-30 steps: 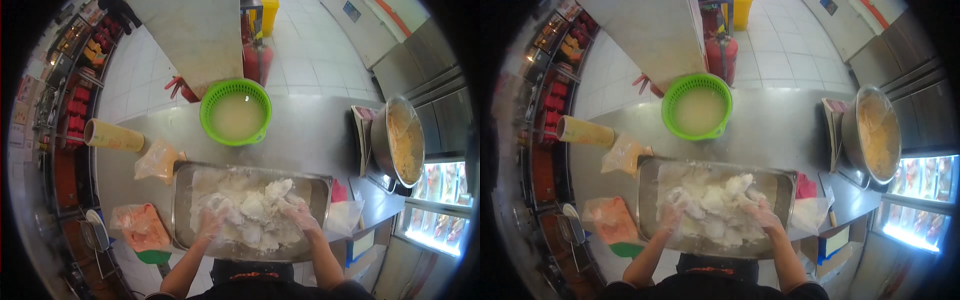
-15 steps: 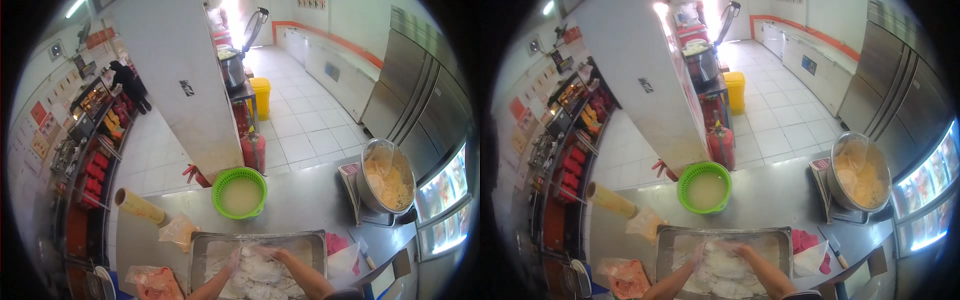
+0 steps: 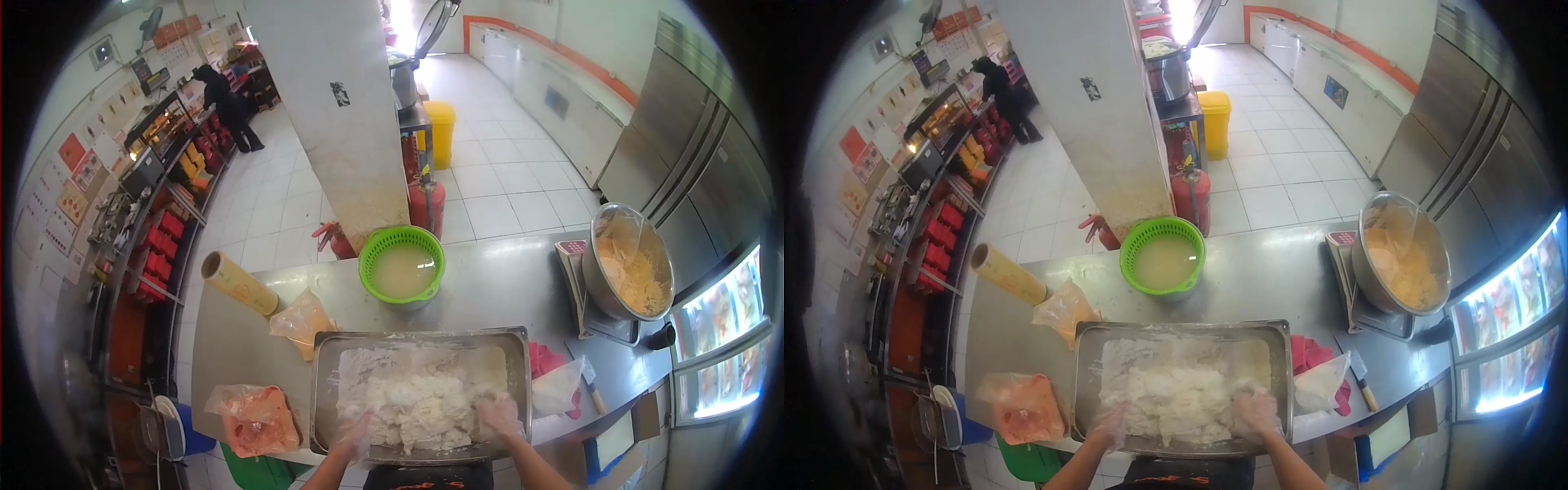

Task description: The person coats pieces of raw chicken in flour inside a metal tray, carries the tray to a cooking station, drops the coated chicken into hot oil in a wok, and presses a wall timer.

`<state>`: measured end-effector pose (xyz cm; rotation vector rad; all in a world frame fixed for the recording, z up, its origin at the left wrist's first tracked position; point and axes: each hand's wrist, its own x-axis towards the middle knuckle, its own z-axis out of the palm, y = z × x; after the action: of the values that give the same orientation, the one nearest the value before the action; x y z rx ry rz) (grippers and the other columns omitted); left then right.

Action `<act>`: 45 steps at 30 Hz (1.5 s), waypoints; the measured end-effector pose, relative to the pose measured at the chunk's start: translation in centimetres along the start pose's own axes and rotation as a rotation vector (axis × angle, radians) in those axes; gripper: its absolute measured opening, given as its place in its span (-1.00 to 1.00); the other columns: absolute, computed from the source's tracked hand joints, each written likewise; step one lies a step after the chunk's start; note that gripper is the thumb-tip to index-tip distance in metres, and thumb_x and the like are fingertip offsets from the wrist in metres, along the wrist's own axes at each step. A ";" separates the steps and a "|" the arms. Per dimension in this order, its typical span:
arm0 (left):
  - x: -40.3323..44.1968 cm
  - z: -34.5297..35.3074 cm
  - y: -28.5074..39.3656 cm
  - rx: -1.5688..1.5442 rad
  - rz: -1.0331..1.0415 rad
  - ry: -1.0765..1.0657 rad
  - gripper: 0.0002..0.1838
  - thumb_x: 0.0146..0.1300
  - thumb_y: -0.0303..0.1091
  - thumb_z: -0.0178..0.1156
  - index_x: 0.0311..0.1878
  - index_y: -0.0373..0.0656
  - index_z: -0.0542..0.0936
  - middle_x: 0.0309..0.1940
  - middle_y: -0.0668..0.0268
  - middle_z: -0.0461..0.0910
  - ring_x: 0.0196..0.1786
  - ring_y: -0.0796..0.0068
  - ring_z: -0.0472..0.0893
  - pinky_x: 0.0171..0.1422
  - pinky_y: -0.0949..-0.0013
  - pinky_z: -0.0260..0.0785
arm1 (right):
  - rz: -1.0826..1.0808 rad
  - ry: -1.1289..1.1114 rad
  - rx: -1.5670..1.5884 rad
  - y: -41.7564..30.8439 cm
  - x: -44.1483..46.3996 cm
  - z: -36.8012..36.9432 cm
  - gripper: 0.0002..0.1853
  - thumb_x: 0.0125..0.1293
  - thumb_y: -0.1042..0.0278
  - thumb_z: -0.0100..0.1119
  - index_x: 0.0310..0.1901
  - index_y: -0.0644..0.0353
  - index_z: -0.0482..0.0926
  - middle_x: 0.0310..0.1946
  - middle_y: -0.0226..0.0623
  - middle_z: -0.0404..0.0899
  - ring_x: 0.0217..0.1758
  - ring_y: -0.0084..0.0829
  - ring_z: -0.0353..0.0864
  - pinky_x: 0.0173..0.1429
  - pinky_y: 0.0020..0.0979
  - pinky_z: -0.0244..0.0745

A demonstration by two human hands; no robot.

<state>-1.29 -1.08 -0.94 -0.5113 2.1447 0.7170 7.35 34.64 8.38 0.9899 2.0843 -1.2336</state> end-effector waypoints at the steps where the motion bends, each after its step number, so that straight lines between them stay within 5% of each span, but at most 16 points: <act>1: 1.3 1.3 -2.3 -0.015 0.401 -0.033 -0.29 0.34 0.04 0.24 0.40 -0.22 0.37 0.28 0.05 0.46 0.28 0.23 0.46 0.40 0.23 0.25 | -0.006 0.010 0.012 2.4 1.8 1.8 -0.24 0.28 -0.20 0.14 0.37 0.19 0.39 0.37 0.10 0.37 0.38 0.04 0.42 0.43 -0.09 0.30; 3: 1.9 1.9 -1.3 -0.014 0.824 -0.059 -0.33 0.36 0.09 0.19 0.37 -0.19 0.42 0.20 0.13 0.53 0.15 0.26 0.53 0.31 0.22 0.33 | 0.201 0.262 0.017 8.3 7.5 6.5 -0.13 0.32 -0.41 -0.02 0.49 0.04 0.24 0.42 0.05 0.31 0.50 -0.06 0.27 0.53 -0.16 0.13; 5: -0.1 3.0 3.5 -0.672 -0.058 -0.224 -0.30 0.42 0.11 0.10 0.46 -0.16 0.34 0.28 0.16 0.48 0.19 0.29 0.51 0.33 0.23 0.32 | 0.270 0.203 0.171 5.1 4.9 5.8 -0.13 0.35 -0.44 -0.10 0.50 0.04 0.22 0.45 0.04 0.27 0.52 -0.05 0.23 0.54 -0.14 0.09; 7: -3.0 1.3 6.2 -0.674 -0.037 -0.258 -0.25 0.41 0.06 0.13 0.51 -0.17 0.23 0.39 0.13 0.37 0.34 0.25 0.40 0.44 0.26 0.20 | 0.326 0.136 0.321 3.1 2.5 5.4 -0.12 0.37 -0.46 -0.18 0.52 0.05 0.19 0.48 0.03 0.22 0.54 -0.04 0.20 0.56 -0.13 0.06; 8: -4.3 0.4 7.5 -0.688 -0.035 -0.303 -0.18 0.40 0.01 0.16 0.57 -0.19 0.12 0.50 0.10 0.26 0.48 0.22 0.30 0.55 0.29 0.08 | 0.356 0.141 0.439 3.0 2.2 5.5 -0.16 0.41 -0.41 -0.16 0.45 0.15 0.28 0.41 -0.02 0.33 0.43 -0.10 0.34 0.48 -0.16 0.19; 10: -3.3 1.1 8.1 -0.715 -0.004 -0.399 -0.22 0.39 0.02 0.17 0.53 -0.19 0.18 0.44 0.11 0.30 0.43 0.23 0.33 0.50 0.28 0.12 | 0.370 0.138 0.563 2.9 1.2 5.4 -0.20 0.44 -0.35 -0.13 0.38 0.25 0.37 0.33 -0.08 0.43 0.32 -0.15 0.47 0.41 -0.19 0.33; 13: -1.1 2.4 8.1 -0.697 0.048 -0.510 -0.26 0.37 0.02 0.19 0.47 -0.19 0.26 0.37 0.12 0.37 0.35 0.26 0.39 0.43 0.28 0.18 | -0.078 -0.222 0.706 4.1 2.1 7.1 -0.19 0.46 -0.28 -0.21 0.52 0.19 0.15 0.49 -0.09 0.20 0.51 -0.03 0.21 0.54 0.00 0.06; 15: -0.3 3.1 8.0 -0.673 0.071 -0.554 -0.29 0.36 0.03 0.20 0.43 -0.20 0.31 0.31 0.12 0.42 0.30 0.28 0.42 0.38 0.28 0.22 | 0.150 -0.310 0.860 5.4 6.3 9.5 -0.39 0.50 -0.11 -0.08 0.37 0.19 0.41 0.30 -0.23 0.45 0.29 -0.18 0.46 0.39 -0.22 0.36; 20: 0.1 4.5 7.8 -0.567 0.173 -0.595 -0.36 0.34 0.03 0.23 0.33 -0.20 0.44 0.19 0.13 0.53 0.17 0.32 0.51 0.27 0.27 0.32 | 0.172 -0.489 1.135 5.6 7.9 10.1 -0.43 0.45 0.05 -0.03 0.35 0.26 0.39 0.25 -0.18 0.50 0.26 -0.17 0.50 0.35 -0.24 0.39; 24: -0.2 4.2 6.2 -0.339 0.390 -0.412 -0.40 0.32 0.04 0.25 0.26 -0.21 0.54 0.08 0.15 0.62 0.06 0.35 0.59 0.17 0.26 0.40 | 0.103 -0.429 1.080 7.1 7.8 10.6 -0.46 0.42 0.18 0.02 0.33 0.31 0.38 0.21 -0.13 0.54 0.24 -0.17 0.53 0.32 -0.25 0.42; 28: -5.6 -0.1 8.9 -0.343 0.364 -0.241 -0.41 0.27 0.06 0.29 0.17 -0.24 0.62 -0.05 0.14 0.70 -0.07 0.36 0.64 0.07 0.25 0.46 | -0.269 -0.264 0.540 12.0 10.6 11.4 -0.55 0.38 0.20 0.07 0.23 0.21 0.48 0.01 -0.18 0.64 0.10 -0.23 0.62 0.24 -0.30 0.47; 33: 1.0 1.5 5.7 -0.138 0.518 0.013 -0.30 0.16 0.19 0.33 0.09 -0.30 0.64 -0.24 0.08 0.71 -0.23 0.36 0.66 -0.03 0.23 0.49 | -0.278 0.271 0.033 1.3 3.5 2.9 -0.41 0.29 -0.01 0.21 0.23 0.21 0.48 0.04 -0.03 0.62 0.13 -0.05 0.58 0.25 -0.20 0.44; 35: 1.4 0.0 7.5 -0.098 0.044 0.175 -0.26 0.13 0.37 0.25 0.00 -0.21 0.70 -0.15 0.02 0.72 -0.03 0.11 0.71 0.02 0.14 0.50 | -0.210 0.347 0.027 5.0 9.9 2.8 -0.41 0.31 -0.04 0.19 0.23 0.21 0.49 0.11 -0.02 0.58 0.18 -0.05 0.55 0.26 -0.17 0.42; 38: 7.3 1.7 6.5 -0.201 0.037 0.179 -0.22 0.18 0.36 0.20 0.19 -0.15 0.61 0.08 -0.08 0.63 0.20 0.00 0.59 0.28 0.06 0.37 | -0.157 0.453 0.029 4.9 13.7 3.7 -0.41 0.33 -0.08 0.16 0.22 0.22 0.50 0.17 -0.02 0.55 0.23 -0.04 0.52 0.27 -0.14 0.41; 41: 23.2 12.8 -2.1 0.282 0.613 0.467 -0.12 0.22 0.37 0.13 0.38 -0.16 0.43 0.34 -0.14 0.38 0.41 -0.10 0.36 0.49 -0.04 0.10 | -0.119 0.481 0.112 3.6 15.0 5.3 -0.41 0.34 -0.09 0.15 0.22 0.21 0.51 0.16 -0.03 0.55 0.22 -0.07 0.53 0.26 -0.13 0.41; 45: 21.1 10.8 3.3 0.234 0.622 0.472 -0.43 0.46 0.11 -0.09 0.45 0.16 0.39 0.44 -0.22 0.17 0.45 -0.16 0.23 0.50 -0.03 0.06 | -0.052 0.395 0.258 2.0 15.0 7.2 -0.41 0.35 -0.11 0.14 0.22 0.20 0.51 0.16 -0.04 0.56 0.21 -0.09 0.54 0.24 -0.12 0.42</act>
<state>-9.69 5.94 -22.26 0.1504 2.8321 0.7005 0.45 33.79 -6.85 1.3992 2.2928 -1.4555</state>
